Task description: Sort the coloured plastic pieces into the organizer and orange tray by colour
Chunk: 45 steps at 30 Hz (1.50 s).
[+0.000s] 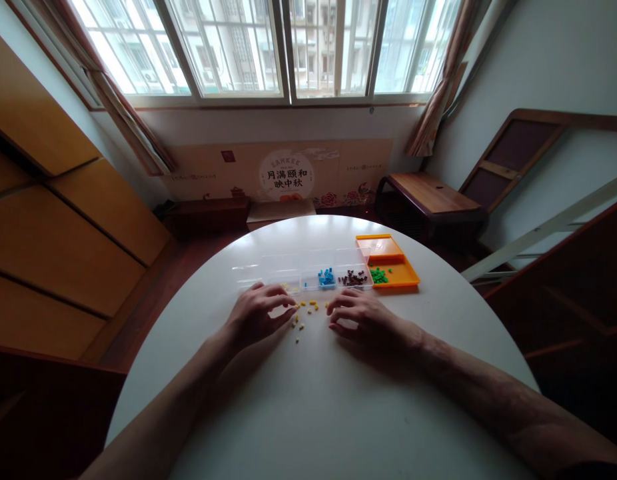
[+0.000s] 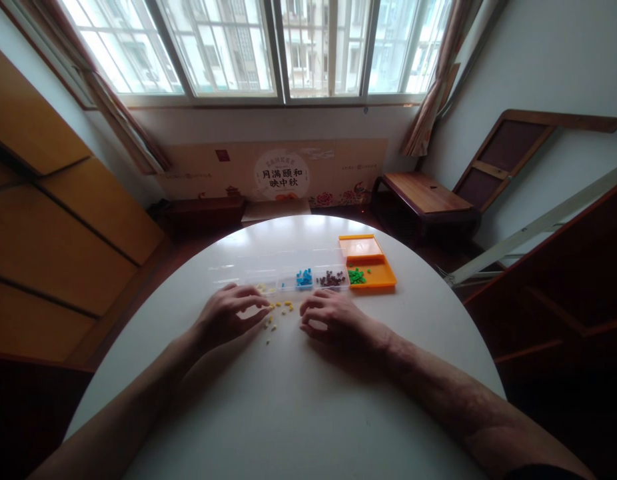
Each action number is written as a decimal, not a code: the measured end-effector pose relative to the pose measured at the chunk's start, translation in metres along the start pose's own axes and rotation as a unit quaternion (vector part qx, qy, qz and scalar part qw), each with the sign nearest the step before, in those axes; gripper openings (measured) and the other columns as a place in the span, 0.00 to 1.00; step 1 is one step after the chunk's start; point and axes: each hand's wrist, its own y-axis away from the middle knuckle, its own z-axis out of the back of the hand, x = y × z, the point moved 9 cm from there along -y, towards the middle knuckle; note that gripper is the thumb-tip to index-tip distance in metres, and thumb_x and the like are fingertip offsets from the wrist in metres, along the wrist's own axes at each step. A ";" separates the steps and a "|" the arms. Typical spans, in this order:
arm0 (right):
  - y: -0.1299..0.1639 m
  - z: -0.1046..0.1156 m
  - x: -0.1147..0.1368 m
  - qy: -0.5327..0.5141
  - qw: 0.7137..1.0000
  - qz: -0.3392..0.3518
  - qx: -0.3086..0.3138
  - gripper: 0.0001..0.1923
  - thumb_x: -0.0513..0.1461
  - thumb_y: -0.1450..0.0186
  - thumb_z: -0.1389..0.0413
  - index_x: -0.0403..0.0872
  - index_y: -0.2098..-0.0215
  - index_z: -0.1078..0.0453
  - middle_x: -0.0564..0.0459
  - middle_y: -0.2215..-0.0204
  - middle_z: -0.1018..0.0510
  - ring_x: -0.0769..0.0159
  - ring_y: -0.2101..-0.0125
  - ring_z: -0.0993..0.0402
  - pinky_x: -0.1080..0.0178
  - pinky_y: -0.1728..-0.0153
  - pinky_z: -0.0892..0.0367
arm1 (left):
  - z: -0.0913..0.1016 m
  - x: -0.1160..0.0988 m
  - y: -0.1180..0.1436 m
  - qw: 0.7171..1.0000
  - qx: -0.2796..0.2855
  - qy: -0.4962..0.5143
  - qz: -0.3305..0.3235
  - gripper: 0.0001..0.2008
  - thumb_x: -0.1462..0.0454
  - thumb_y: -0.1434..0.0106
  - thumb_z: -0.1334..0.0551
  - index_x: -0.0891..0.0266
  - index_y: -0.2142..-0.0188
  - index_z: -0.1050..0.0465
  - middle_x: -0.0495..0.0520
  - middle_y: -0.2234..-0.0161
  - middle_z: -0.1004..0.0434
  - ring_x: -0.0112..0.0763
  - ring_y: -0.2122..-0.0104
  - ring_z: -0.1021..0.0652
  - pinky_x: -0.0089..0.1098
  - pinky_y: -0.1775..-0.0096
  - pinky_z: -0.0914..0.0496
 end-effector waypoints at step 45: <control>0.005 -0.002 -0.005 -0.021 1.000 -0.019 0.014 0.03 0.38 0.25 0.38 0.50 0.59 0.24 0.51 0.56 0.15 0.62 0.57 0.20 0.56 0.50 0.22 | 0.000 0.001 0.003 0.985 0.066 0.161 0.020 0.06 0.60 0.30 0.31 0.54 0.62 0.14 0.52 0.64 0.16 0.27 0.72 0.24 0.28 0.68 0.29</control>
